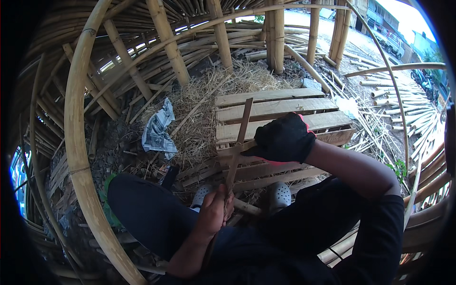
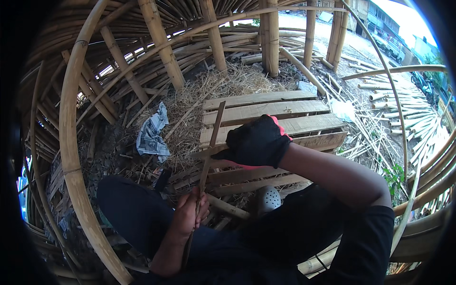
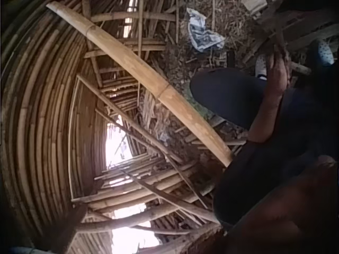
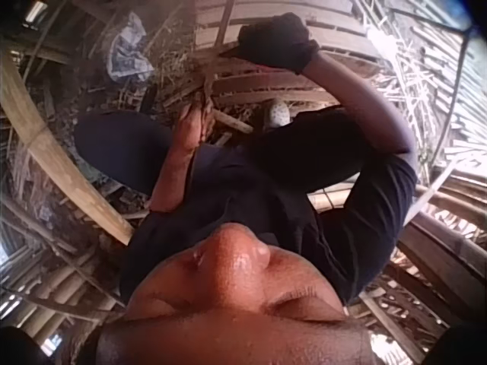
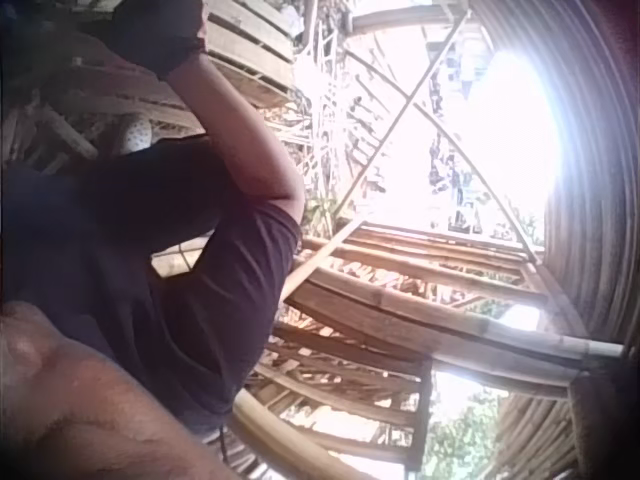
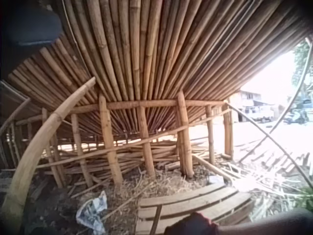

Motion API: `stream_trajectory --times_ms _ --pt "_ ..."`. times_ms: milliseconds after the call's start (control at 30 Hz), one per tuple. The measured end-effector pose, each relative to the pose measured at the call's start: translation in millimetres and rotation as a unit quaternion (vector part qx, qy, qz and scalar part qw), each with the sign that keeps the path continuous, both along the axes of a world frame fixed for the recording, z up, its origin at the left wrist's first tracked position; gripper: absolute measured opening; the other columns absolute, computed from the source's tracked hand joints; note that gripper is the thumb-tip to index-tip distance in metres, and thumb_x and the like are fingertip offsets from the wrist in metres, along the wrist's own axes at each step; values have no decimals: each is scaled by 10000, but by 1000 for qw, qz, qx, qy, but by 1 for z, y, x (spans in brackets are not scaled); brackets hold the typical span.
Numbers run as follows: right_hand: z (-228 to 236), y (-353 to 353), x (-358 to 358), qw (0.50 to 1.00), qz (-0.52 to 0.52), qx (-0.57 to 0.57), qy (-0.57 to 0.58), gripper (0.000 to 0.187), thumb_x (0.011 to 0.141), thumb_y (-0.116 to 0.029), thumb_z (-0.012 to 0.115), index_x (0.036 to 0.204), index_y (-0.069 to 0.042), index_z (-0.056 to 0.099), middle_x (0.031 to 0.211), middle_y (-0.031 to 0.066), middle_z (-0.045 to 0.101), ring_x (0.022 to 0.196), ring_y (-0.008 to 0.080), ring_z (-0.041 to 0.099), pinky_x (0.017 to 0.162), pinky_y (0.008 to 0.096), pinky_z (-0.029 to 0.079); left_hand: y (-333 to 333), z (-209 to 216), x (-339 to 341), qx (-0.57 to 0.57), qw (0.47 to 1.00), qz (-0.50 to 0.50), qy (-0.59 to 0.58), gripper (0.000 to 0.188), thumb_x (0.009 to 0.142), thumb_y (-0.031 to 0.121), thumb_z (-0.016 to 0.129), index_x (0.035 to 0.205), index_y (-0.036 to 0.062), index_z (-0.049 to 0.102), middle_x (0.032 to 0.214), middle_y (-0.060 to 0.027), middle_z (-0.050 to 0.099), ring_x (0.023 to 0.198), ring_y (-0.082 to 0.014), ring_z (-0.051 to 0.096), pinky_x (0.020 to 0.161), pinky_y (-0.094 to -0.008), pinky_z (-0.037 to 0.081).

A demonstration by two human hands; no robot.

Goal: Shaving or whittling a thin bamboo stick using a small knife.

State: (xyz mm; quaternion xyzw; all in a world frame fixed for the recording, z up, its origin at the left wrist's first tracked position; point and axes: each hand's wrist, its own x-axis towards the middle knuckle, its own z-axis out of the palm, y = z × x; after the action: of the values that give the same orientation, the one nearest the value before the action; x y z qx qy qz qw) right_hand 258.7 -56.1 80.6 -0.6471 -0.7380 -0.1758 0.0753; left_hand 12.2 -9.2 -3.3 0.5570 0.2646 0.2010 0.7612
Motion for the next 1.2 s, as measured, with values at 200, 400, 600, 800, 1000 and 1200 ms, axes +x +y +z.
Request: stream_trajectory --times_ms 200,400,600,800,1000,1200 --pt "10 15 10 999 -34 28 -27 570 824 -677 548 715 -133 680 612 56 635 578 267 654 529 393 510 4 4 0 -28 1000 -1 -11 457 1033 478 330 804 98 441 466 35 337 338 -51 293 334 -203 235" --pt "15 29 23 993 7 92 -80 501 795 -635 616 646 -158 642 578 24 609 514 233 624 493 358 490 9 8 1 -52 998 -18 -40 446 1028 488 343 802 113 435 463 42 332 338 -53 300 333 -202 228" --pt "25 24 -16 993 -114 -10 3 577 873 -644 498 706 -133 709 623 66 657 565 251 662 504 365 498 17 14 -5 -86 996 -3 -37 460 1044 456 295 793 101 443 458 21 342 335 -62 283 333 -217 249" --pt "9 -1 -42 998 -15 47 26 569 883 -614 515 635 -136 698 525 71 610 484 249 633 478 371 497 2 0 -1 -79 994 -59 -38 459 1047 448 287 789 104 450 457 21 348 335 -62 291 323 -216 240" --pt "7 15 -17 972 -2 226 -57 364 911 -396 575 618 -201 669 478 23 574 369 212 553 372 343 430 1 8 0 -118 991 -39 -46 433 1051 427 290 797 115 447 454 16 341 322 -69 294 339 -217 230" --pt "8 31 17 974 43 200 -94 207 883 -318 614 743 -182 685 493 34 555 388 219 543 349 344 374 -2 9 -4 -125 989 -68 -39 414 1056 404 281 803 119 442 456 22 347 325 -66 299 340 -215 232"
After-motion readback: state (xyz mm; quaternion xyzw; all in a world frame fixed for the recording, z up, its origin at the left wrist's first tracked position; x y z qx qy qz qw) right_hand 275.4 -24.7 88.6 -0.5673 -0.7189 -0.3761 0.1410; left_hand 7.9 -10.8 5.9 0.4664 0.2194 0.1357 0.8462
